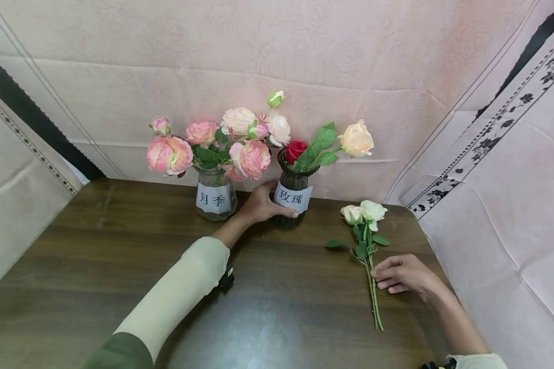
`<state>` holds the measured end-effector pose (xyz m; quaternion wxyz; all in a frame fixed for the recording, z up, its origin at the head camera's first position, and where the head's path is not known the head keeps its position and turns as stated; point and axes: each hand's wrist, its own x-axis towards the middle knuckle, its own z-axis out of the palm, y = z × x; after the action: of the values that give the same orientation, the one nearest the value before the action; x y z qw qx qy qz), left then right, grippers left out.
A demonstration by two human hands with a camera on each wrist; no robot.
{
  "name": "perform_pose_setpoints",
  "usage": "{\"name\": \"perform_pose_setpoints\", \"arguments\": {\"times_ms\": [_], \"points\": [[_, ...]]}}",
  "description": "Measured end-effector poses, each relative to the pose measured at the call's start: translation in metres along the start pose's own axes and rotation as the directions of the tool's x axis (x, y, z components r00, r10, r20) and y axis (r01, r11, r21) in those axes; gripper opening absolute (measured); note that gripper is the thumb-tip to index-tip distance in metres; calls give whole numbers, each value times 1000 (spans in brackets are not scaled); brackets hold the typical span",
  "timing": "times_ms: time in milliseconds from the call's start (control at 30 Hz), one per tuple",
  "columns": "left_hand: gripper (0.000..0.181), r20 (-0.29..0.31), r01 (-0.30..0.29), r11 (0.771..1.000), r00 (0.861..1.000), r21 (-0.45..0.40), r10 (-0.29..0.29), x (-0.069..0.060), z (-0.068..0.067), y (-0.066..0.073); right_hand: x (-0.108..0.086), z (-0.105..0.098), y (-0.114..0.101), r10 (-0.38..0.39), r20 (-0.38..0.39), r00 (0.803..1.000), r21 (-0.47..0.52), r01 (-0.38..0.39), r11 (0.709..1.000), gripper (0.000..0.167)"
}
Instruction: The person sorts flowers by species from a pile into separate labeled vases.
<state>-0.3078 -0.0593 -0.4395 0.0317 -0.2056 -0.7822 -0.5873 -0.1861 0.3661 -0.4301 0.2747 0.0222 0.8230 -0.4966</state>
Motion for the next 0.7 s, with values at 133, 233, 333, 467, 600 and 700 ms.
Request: {"name": "perform_pose_setpoints", "arguments": {"times_ms": [133,233,333,467,600,700], "points": [[85,0,3,1000,1000,3,-3,0,0,-1,2,6,-2,15,-29,999,-21,-15,1000,26],[84,0,12,1000,1000,3,-12,0,1,-2,2,7,-2,6,-16,1000,-10,-6,1000,28],[82,2,11,1000,1000,0,-11,0,0,-1,1,5,-2,-4,19,1000,35,4,999,31],[82,4,7,1000,1000,-1,-7,0,0,-1,-1,0,1,-19,74,997,142,8,990,28],[82,4,7,1000,1000,3,-7,1,0,-2,-1,-4,4,-67,121,990,268,32,963,21],[82,4,-2,1000,1000,0,2,1,0,-1,0,-4,5,-119,137,983,356,63,932,19]]}}
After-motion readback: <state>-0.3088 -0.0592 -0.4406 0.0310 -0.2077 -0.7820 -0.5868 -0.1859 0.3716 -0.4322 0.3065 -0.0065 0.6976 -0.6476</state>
